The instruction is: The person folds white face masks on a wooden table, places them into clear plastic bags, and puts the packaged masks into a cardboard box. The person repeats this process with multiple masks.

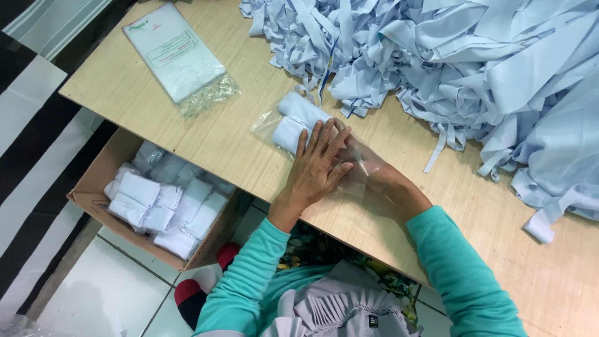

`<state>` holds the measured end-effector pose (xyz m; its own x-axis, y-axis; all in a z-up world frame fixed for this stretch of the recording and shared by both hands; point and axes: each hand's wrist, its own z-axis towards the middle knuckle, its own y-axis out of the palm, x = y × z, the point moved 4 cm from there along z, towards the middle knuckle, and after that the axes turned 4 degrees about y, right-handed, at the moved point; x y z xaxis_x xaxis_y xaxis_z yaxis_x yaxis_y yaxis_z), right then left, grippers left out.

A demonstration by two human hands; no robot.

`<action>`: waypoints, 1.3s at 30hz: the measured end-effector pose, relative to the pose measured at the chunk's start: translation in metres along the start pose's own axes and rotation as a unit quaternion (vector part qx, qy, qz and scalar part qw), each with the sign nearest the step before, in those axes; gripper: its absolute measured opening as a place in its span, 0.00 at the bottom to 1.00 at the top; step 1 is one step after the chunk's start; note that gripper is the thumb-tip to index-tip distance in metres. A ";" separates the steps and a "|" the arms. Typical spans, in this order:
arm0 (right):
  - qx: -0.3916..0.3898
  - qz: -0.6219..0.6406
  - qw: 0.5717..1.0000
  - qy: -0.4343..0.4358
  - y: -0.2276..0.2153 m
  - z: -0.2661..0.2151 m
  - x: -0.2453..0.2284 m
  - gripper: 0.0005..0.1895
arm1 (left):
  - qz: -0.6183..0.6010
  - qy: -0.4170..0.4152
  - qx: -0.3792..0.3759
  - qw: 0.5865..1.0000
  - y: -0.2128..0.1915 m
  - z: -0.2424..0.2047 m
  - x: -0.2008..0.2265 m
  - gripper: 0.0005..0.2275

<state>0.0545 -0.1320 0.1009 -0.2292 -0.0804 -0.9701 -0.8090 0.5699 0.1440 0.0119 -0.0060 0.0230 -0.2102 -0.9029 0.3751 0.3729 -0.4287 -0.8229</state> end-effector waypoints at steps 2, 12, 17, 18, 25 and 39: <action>-0.025 -0.018 1.000 0.006 0.001 -0.004 -0.005 0.41 | -0.042 0.006 0.007 0.999 -0.001 0.000 0.001 0.32; -0.107 -0.072 0.992 0.013 -0.004 -0.009 -0.025 0.36 | -0.096 -0.004 -0.011 0.995 -0.001 0.001 -0.006 0.31; -0.152 -0.140 0.975 0.079 -0.064 -0.014 0.005 0.23 | -0.126 0.022 -0.051 0.990 -0.005 -0.002 -0.006 0.33; -0.152 -0.141 0.975 0.077 -0.076 -0.018 0.003 0.23 | -0.124 0.023 -0.050 0.991 -0.005 -0.003 -0.007 0.33; 0.103 -0.095 0.989 -0.049 -0.168 -0.013 0.024 0.11 | -0.126 0.062 -0.049 0.989 -0.014 -0.019 0.001 0.45; 0.214 -0.240 0.943 -0.089 -0.124 -0.009 0.015 0.24 | 0.061 0.069 0.127 0.988 -0.012 -0.026 -0.003 0.09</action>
<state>0.1465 -0.2117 0.0701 0.2329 -0.2971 -0.9260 -0.4955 0.7831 -0.3758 -0.0155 0.0026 0.0208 -0.2654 -0.9424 0.2035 0.6143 -0.3280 -0.7176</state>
